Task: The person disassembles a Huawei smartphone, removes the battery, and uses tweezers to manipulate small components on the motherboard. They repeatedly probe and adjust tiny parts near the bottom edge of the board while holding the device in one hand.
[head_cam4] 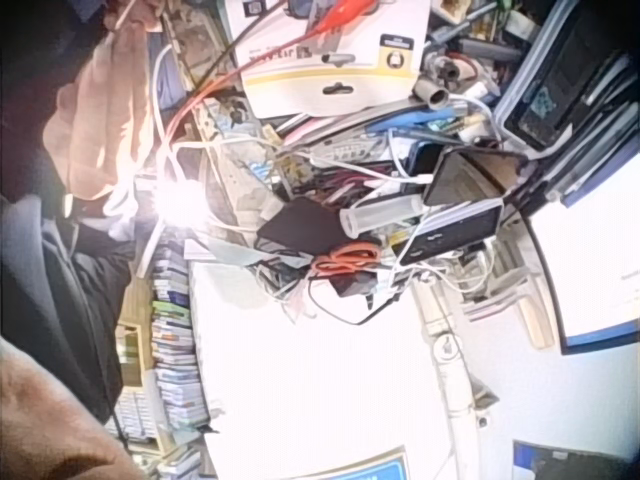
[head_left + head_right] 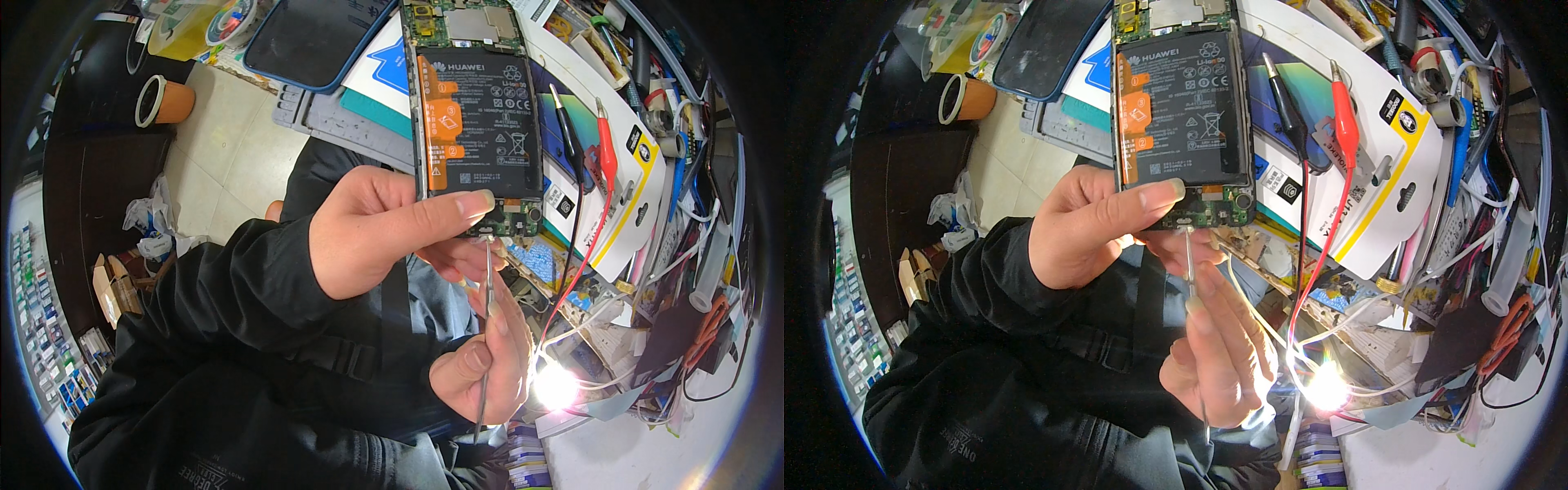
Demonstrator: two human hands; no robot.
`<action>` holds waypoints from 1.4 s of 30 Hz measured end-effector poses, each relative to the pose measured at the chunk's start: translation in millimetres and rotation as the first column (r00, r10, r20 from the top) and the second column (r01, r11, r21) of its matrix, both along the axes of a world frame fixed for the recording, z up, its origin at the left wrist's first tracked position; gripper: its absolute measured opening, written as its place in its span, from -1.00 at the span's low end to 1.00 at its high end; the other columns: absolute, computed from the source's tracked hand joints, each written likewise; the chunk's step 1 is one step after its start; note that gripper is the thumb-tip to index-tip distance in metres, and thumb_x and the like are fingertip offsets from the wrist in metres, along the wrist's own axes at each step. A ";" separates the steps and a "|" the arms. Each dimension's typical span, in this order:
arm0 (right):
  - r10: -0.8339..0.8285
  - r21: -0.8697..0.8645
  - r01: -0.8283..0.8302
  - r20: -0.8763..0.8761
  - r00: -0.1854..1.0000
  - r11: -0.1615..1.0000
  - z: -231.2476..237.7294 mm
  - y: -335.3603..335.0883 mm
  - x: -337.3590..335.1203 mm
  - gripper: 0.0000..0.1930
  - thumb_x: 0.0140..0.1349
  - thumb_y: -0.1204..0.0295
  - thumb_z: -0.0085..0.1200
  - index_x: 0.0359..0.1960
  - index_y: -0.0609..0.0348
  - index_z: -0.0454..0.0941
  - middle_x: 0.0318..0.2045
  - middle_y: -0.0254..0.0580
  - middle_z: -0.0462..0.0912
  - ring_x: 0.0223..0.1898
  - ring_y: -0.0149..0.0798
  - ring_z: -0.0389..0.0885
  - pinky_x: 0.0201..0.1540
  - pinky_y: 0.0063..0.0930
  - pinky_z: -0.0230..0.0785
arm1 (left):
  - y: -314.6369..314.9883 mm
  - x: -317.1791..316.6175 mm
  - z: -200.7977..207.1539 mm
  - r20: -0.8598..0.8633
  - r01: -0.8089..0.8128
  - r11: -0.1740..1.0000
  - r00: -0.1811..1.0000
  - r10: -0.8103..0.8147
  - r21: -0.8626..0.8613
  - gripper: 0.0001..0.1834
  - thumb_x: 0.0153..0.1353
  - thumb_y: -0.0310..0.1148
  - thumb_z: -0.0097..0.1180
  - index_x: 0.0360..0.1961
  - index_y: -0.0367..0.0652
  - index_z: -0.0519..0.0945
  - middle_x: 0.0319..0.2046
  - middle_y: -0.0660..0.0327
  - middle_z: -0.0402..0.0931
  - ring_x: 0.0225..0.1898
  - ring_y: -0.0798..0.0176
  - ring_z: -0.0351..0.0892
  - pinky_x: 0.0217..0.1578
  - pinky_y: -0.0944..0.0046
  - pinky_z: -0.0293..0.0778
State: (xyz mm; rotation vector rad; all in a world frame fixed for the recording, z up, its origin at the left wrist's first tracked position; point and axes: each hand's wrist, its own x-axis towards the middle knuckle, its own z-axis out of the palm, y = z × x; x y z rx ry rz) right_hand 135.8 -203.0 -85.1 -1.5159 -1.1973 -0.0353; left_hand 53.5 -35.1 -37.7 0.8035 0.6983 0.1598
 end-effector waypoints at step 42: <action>0.062 -0.092 -0.066 -0.050 0.997 0.994 3.9 -7.3 8.7 -0.64 0.38 0.56 0.00 0.18 0.46 0.44 -0.03 0.38 0.68 0.04 0.24 0.73 0.05 -0.10 0.66 | -1.4 3.4 0.7 0.038 -0.008 1.000 0.999 0.007 0.024 -0.66 0.45 -0.23 0.18 -0.08 -0.37 0.72 -0.22 0.05 0.77 -0.25 0.24 0.78 -0.21 0.32 0.67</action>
